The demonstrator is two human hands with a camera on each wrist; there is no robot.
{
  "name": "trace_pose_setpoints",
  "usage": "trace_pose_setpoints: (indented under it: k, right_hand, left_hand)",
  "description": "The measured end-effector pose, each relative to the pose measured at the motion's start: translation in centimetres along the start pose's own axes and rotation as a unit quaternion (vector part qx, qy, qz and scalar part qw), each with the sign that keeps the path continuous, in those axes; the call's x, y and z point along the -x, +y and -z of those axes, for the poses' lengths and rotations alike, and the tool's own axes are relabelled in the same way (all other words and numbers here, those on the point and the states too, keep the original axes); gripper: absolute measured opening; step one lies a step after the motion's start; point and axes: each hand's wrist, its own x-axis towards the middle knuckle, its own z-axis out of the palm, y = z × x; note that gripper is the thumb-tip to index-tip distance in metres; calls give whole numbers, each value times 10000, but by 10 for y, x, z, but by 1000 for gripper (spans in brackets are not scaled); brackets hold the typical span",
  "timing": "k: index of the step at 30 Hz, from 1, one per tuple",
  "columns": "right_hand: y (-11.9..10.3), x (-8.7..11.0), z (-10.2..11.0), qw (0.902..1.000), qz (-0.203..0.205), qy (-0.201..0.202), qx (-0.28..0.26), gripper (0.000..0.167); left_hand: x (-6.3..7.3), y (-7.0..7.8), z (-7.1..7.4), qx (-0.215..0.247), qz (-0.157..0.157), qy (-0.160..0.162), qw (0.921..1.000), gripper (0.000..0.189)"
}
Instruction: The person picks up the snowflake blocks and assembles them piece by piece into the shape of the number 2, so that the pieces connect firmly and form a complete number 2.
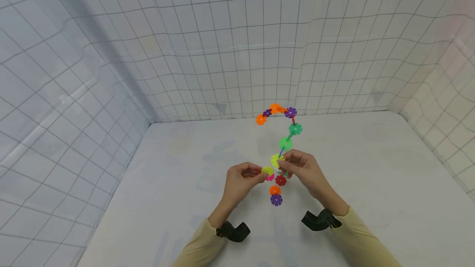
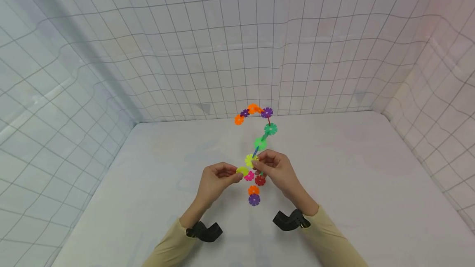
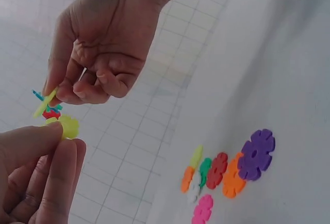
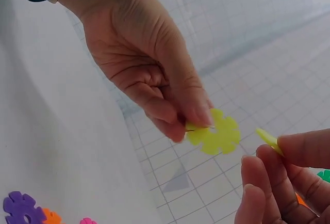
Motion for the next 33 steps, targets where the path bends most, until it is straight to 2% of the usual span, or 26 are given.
trace_pose_setpoints:
  k: [7, 13, 17, 21, 24, 27, 30, 33]
  right_hand:
    - [-3, 2, -4, 9995, 164, 275, 65, 13]
    - [-5, 2, -6, 9987, 329, 398, 42, 14]
    - [-6, 3, -6, 9984, 349, 437, 13, 14]
    - [-7, 4, -8, 9981, 410, 468, -13, 14]
    - [-6, 4, -9, 9977, 463, 488, -69, 14]
    - [-6, 5, -9, 9975, 478, 500, -108, 14]
    - [-5, 5, -10, 9976, 437, 516, -109, 14]
    - [-5, 6, -12, 9977, 405, 543, -61, 14]
  left_hand:
    - [6, 19, -1, 853, 209, -207, 9959, 16]
    - [7, 21, -1, 1474, 277, -330, 9881, 18]
    - [7, 17, -1, 1650, 249, -361, 9853, 22]
    - [8, 16, -4, 1592, 90, -242, 9869, 22]
    - [12, 28, -6, 1253, -270, -71, 9917, 16]
    - [16, 39, -9, 812, -841, 145, 9930, 11]
    - [18, 40, -12, 476, -1456, 334, 9876, 8]
    - [18, 40, -14, 241, -1899, 488, 9803, 6]
